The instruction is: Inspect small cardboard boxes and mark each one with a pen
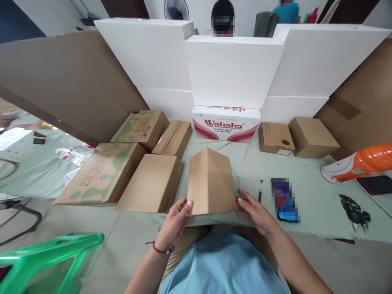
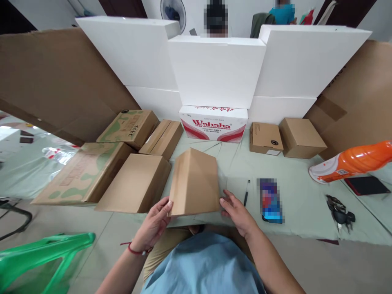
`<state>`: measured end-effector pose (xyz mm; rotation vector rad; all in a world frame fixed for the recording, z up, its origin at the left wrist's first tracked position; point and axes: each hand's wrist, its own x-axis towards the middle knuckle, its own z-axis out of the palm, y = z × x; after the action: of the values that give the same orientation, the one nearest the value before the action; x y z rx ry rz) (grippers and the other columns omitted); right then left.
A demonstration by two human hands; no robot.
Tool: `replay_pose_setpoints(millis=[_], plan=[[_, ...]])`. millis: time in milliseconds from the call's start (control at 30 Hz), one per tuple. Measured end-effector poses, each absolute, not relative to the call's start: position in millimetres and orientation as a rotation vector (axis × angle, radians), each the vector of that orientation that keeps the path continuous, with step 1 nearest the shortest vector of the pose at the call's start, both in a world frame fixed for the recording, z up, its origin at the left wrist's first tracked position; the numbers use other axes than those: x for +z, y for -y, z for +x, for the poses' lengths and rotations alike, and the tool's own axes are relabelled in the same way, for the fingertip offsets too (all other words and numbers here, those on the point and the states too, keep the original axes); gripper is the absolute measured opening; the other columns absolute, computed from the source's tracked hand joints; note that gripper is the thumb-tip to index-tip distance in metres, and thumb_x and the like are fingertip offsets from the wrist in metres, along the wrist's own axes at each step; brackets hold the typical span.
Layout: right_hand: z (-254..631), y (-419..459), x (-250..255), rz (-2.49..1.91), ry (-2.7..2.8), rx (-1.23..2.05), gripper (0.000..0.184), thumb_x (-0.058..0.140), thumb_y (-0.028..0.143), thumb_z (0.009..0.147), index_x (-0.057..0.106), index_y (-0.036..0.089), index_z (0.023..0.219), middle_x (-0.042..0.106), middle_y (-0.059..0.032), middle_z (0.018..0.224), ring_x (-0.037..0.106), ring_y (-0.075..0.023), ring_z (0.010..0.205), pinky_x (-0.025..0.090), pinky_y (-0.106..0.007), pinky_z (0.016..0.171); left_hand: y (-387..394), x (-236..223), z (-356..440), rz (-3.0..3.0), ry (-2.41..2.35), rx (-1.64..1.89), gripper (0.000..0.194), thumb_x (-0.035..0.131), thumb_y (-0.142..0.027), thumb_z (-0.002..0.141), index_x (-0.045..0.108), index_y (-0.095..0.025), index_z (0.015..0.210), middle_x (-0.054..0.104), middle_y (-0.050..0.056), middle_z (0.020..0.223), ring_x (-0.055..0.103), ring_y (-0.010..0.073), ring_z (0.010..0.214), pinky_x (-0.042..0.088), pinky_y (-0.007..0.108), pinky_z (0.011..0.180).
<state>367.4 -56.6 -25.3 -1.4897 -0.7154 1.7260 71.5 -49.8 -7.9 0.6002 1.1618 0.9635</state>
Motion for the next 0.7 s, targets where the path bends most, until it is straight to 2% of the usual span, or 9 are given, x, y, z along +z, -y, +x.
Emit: replay_pose_setpoints(millis=[100,167,233,267,300,367,433,567,700], plan=[[364,52,-31,-1.371,0.638,1.891,0.089,0.096,0.074,0.064,0.074,0.027,0.136,0.077,-0.0126,0.138,0.067,-0.0355,0.140,0.052,-0.056,0.120,56,-14,53,0.632,-1.347,1.063,0.082,0.098,-0.062,0.067,0.074,-0.018,0.131,0.082,0.014,0.122,0.075,0.0334,0.122,0.064,0.039,0.097],[361,48,-30,-1.330,0.640,1.917,0.078,0.097,0.071,0.065,0.078,0.028,0.127,0.079,-0.0101,0.136,0.067,-0.0339,0.140,0.052,-0.054,0.121,60,-15,47,0.677,-1.386,1.094,0.083,0.091,-0.070,0.073,0.074,-0.017,0.135,0.079,0.017,0.131,0.069,0.0362,0.134,0.059,0.044,0.109],[357,44,-28,-1.313,0.689,1.912,0.071,0.094,0.072,0.069,0.080,0.029,0.125,0.078,-0.0087,0.139,0.064,-0.0332,0.144,0.051,-0.053,0.122,62,-12,47,0.693,-1.350,1.084,0.085,0.075,-0.083,0.081,0.077,-0.014,0.131,0.077,0.020,0.137,0.065,0.0396,0.139,0.056,0.051,0.114],[355,42,-27,-1.310,0.732,1.900,0.070,0.091,0.074,0.072,0.080,0.030,0.125,0.076,-0.0084,0.142,0.062,-0.0334,0.146,0.050,-0.054,0.123,62,-9,49,0.698,-1.337,1.078,0.086,0.071,-0.086,0.082,0.079,-0.014,0.128,0.076,0.021,0.137,0.066,0.0406,0.139,0.055,0.053,0.115],[352,40,-26,-1.307,0.785,1.885,0.070,0.088,0.076,0.074,0.080,0.030,0.126,0.075,-0.0082,0.145,0.061,-0.0338,0.147,0.048,-0.055,0.124,61,-7,51,0.709,-1.336,1.079,0.085,0.073,-0.085,0.081,0.079,-0.014,0.126,0.077,0.021,0.136,0.066,0.0408,0.138,0.054,0.054,0.115],[347,39,-24,-1.300,0.916,1.832,0.072,0.083,0.079,0.078,0.080,0.030,0.130,0.073,-0.0079,0.149,0.059,-0.0344,0.149,0.043,-0.057,0.128,57,-4,58,0.743,-1.336,1.087,0.076,0.089,-0.072,0.075,0.079,-0.015,0.126,0.078,0.019,0.134,0.068,0.0392,0.136,0.052,0.051,0.118],[344,42,-19,-1.308,1.067,1.743,0.074,0.079,0.080,0.082,0.078,0.030,0.137,0.071,-0.0082,0.151,0.059,-0.0343,0.149,0.040,-0.058,0.130,54,-2,62,0.756,-1.306,1.104,0.070,0.097,-0.056,0.072,0.077,-0.016,0.126,0.079,0.016,0.132,0.069,0.0364,0.135,0.051,0.048,0.119],[347,60,1,-1.313,1.443,1.481,0.063,0.073,0.065,0.096,0.069,0.033,0.150,0.063,-0.0081,0.160,0.057,-0.0332,0.151,0.041,-0.058,0.129,50,-7,59,0.684,-1.163,1.139,0.058,0.095,-0.046,0.079,0.077,-0.018,0.126,0.080,0.013,0.129,0.071,0.0305,0.132,0.054,0.040,0.116],[353,80,31,-1.204,1.747,1.164,0.041,0.069,0.045,0.103,0.072,0.043,0.144,0.062,-0.0020,0.161,0.055,-0.0312,0.149,0.043,-0.058,0.126,49,-23,58,0.540,-0.987,1.068,0.055,0.094,-0.039,0.080,0.074,-0.020,0.127,0.081,0.010,0.124,0.075,0.0255,0.123,0.059,0.033,0.106]])
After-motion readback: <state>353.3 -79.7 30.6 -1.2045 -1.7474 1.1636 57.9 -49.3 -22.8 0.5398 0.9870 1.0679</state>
